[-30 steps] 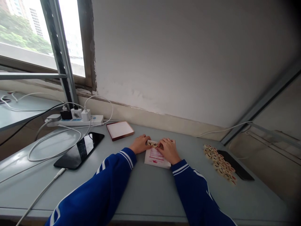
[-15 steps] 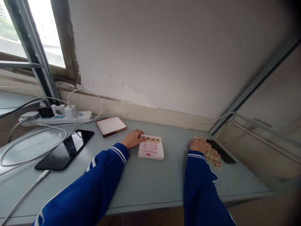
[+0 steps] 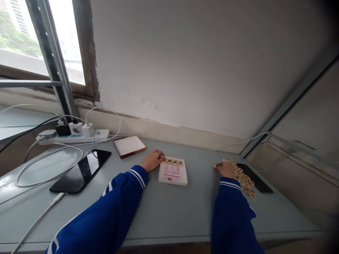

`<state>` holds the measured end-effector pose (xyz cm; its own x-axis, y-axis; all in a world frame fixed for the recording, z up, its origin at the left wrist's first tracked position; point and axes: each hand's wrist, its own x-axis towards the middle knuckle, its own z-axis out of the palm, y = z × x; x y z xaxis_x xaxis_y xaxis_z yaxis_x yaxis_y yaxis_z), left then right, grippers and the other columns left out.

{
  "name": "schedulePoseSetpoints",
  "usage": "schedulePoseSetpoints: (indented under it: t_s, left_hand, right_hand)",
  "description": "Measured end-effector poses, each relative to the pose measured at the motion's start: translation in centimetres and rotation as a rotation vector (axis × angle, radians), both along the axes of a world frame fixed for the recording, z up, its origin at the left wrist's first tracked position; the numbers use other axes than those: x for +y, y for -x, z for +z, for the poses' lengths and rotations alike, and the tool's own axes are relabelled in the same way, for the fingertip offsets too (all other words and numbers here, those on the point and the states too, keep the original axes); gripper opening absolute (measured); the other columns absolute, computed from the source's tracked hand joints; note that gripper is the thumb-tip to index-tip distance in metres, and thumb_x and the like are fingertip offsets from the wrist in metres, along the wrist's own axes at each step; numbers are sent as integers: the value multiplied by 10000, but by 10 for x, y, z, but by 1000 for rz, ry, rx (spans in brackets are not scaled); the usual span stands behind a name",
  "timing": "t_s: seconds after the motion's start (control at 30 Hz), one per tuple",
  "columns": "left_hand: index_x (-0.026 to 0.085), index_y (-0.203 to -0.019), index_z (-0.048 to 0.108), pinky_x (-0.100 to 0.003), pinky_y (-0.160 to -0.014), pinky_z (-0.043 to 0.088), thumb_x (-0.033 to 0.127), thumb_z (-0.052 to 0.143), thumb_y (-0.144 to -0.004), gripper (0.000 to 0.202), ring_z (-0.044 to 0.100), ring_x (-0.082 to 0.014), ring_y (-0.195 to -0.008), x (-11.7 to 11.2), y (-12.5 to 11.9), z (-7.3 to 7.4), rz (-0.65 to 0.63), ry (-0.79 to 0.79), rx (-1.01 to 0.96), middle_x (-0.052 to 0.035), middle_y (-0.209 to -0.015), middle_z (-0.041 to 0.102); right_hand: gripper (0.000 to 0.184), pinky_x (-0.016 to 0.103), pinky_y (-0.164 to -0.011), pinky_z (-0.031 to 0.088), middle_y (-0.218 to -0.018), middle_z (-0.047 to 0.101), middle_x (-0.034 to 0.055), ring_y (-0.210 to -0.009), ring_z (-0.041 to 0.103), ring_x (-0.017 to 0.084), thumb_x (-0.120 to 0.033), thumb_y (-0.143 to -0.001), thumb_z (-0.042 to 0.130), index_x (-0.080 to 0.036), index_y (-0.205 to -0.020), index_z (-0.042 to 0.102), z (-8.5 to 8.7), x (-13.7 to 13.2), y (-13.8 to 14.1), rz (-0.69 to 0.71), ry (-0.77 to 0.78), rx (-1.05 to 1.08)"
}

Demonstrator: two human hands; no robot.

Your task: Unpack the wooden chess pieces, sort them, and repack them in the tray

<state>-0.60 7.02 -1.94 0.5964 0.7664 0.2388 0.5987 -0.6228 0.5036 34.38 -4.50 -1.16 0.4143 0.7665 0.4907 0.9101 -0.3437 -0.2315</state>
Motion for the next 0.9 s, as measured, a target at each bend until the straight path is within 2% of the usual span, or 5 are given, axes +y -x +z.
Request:
schedulePoseSetpoints:
  t_s: [0.13, 0.27, 0.43, 0.7, 0.9]
  left_hand:
    - [182, -977, 577, -260, -704, 402, 416, 342, -836, 361, 542, -170, -801, 1, 1, 1, -14, 8, 2, -61, -905, 537]
    - [187, -975, 580, -263, -758, 399, 403, 343, -840, 348, 537, -170, -840, 4, 2, -2, -45, 24, -14, -55, -924, 547]
    - [191, -950, 584, -274, -803, 387, 369, 308, -854, 342, 533, -175, -873, 10, 4, -9, -73, 29, -53, -53, -933, 561]
    - [179, -1024, 560, -293, -795, 408, 449, 425, -784, 386, 531, -192, -851, 7, 3, -7, -57, 19, -6, -72, -976, 508]
    - [198, -1094, 531, -323, -894, 371, 495, 496, -731, 470, 509, -208, -934, 7, 4, -7, -89, 31, 11, -78, -1069, 438]
  right_hand:
    - [328, 261, -607, 390, -876, 614, 51, -651, 528, 144, -432, -720, 511, -214, -928, 639, 8, 29, 70, 274, 36, 150]
    - [241, 271, -699, 331, -853, 627, -10, -752, 530, 143, -407, -721, 563, -287, -921, 621, 14, 38, 165, 705, 208, 98]
    - [201, 312, -747, 243, -913, 629, 25, -861, 516, 175, -293, -771, 553, -243, -965, 567, 12, 28, 216, 722, 154, -131]
    - [108, 288, -722, 248, -799, 635, -11, -766, 523, 140, -305, -780, 519, -236, -785, 602, 20, 35, 184, 708, 170, -11]
    - [262, 452, -837, 225, -1056, 537, 131, -1019, 409, 269, -182, -775, 400, -155, -944, 598, 11, 23, 69, -119, -102, -104]
